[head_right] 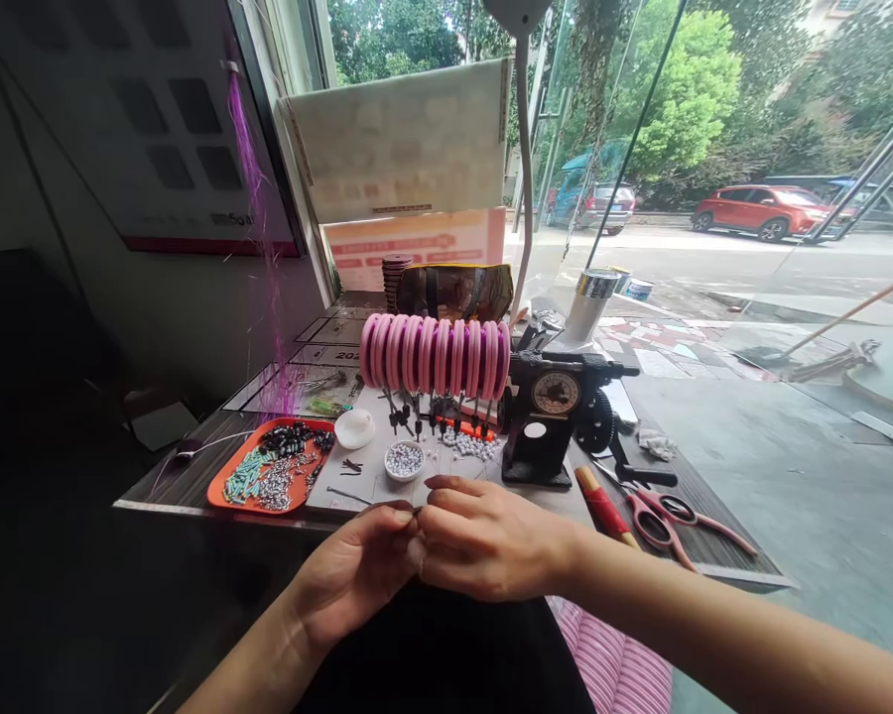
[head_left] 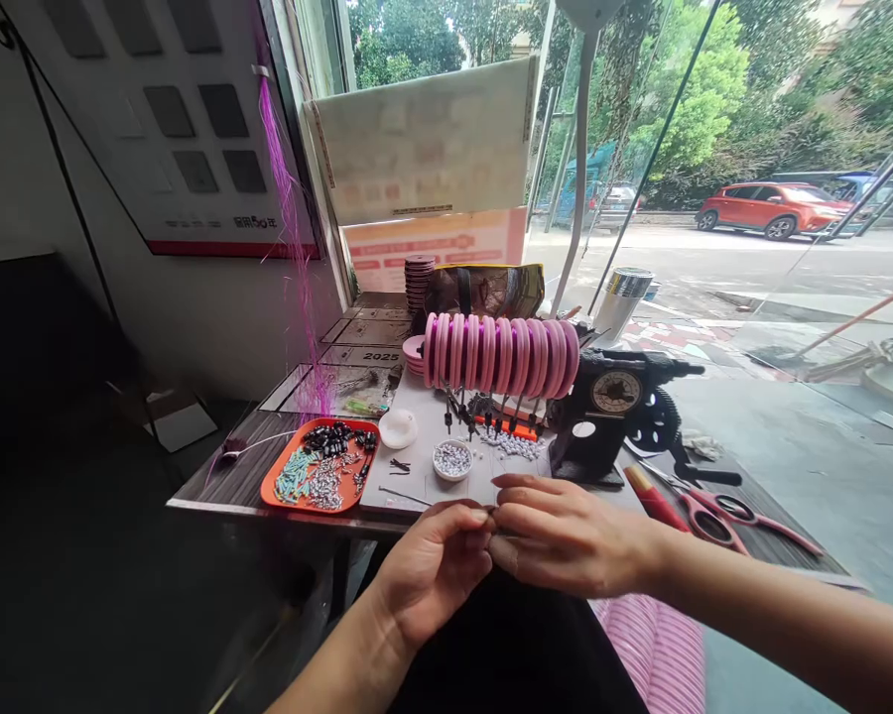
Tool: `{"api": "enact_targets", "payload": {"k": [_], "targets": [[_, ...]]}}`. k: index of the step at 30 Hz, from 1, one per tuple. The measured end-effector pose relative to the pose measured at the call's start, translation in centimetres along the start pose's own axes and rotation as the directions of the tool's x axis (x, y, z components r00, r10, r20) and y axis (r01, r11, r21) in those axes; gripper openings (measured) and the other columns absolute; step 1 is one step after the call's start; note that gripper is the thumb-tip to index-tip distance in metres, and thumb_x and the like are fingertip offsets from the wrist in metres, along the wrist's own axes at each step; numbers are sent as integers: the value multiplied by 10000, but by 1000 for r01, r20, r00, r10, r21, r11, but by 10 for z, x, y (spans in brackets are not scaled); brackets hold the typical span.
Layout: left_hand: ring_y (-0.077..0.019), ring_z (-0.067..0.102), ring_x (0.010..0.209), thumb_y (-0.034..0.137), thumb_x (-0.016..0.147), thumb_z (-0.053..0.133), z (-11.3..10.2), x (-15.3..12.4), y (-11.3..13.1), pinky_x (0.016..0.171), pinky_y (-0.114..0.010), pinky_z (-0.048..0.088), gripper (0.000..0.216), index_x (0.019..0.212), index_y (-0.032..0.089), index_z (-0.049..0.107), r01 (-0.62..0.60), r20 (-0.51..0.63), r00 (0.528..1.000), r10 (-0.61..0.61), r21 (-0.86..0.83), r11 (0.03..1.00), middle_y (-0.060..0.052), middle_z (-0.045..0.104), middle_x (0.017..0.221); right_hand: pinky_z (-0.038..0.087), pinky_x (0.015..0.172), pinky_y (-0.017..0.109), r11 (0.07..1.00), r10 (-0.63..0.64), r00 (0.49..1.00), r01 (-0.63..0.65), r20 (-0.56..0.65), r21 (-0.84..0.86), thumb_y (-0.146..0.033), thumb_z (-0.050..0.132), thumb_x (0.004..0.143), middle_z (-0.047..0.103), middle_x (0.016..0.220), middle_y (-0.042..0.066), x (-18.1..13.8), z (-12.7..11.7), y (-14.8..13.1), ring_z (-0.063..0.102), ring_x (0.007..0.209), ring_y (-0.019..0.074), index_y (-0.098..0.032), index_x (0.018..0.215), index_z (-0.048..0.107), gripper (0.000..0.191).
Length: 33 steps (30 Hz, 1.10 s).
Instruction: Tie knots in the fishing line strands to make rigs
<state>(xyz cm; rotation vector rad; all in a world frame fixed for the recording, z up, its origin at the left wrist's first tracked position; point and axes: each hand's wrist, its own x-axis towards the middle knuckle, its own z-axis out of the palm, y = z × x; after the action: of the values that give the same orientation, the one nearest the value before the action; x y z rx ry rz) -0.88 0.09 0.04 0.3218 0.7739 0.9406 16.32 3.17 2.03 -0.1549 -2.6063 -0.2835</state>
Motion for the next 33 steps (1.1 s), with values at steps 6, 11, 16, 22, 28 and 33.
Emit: {"api": "enact_targets", "payload": {"k": [6, 11, 16, 22, 28, 33], "targets": [[-42, 458, 523, 106, 593, 712, -2, -5, -12, 474, -132, 346, 61, 582, 134, 659, -260, -37, 962, 272, 188, 947, 3, 633, 645, 437, 936, 465, 970, 235, 939, -242, -251, 1, -61, 435, 835, 618, 845, 78, -6, 2, -28, 569, 1005, 235, -152, 819, 601, 191], [-128, 547, 714, 163, 658, 695, -6, -1, -34, 679, -206, 427, 60, 601, 158, 678, -489, 29, 853, 522, 396, 777, -18, 640, 720, 498, 579, 258, 459, 877, 435, -633, -204, 623, -154, 472, 823, 553, 746, 27, -6, 26, -64, 550, 650, 137, -183, 815, 535, 70], [-153, 567, 722, 190, 663, 701, -8, 1, -42, 702, -242, 443, 73, 596, 173, 677, -499, -16, 828, 560, 433, 751, -19, 646, 738, 456, 461, 215, -248, 891, 332, -211, 308, 945, -341, 582, 761, 542, 748, -7, -1, 46, -65, 532, 471, 86, -183, 899, 479, 234], [-132, 566, 733, 164, 646, 706, -2, -3, -38, 710, -209, 441, 94, 560, 167, 669, -496, -25, 829, 559, 431, 754, -6, 651, 710, 424, 476, 206, -115, 888, 357, -436, 289, 892, -342, 540, 804, 516, 633, -18, -6, 47, -62, 506, 527, 107, -171, 808, 479, 182], [-57, 498, 571, 136, 554, 735, 3, -5, -31, 481, -132, 360, 69, 568, 157, 670, -268, -179, 937, 301, 187, 945, 7, 657, 668, 503, 592, 288, 544, 839, 504, -780, -205, 309, -150, 464, 832, 632, 913, 97, -21, 27, -67, 600, 675, 174, -176, 1070, 504, 242], [-47, 485, 522, 86, 509, 729, 2, -5, -25, 409, -129, 314, 95, 552, 131, 656, -120, -188, 974, 130, 66, 991, -10, 652, 636, 503, 805, 357, 895, 444, 839, -430, -314, 116, -68, 359, 853, 628, 748, 48, -23, 11, -58, 605, 733, 160, -191, 811, 561, 240]]}}
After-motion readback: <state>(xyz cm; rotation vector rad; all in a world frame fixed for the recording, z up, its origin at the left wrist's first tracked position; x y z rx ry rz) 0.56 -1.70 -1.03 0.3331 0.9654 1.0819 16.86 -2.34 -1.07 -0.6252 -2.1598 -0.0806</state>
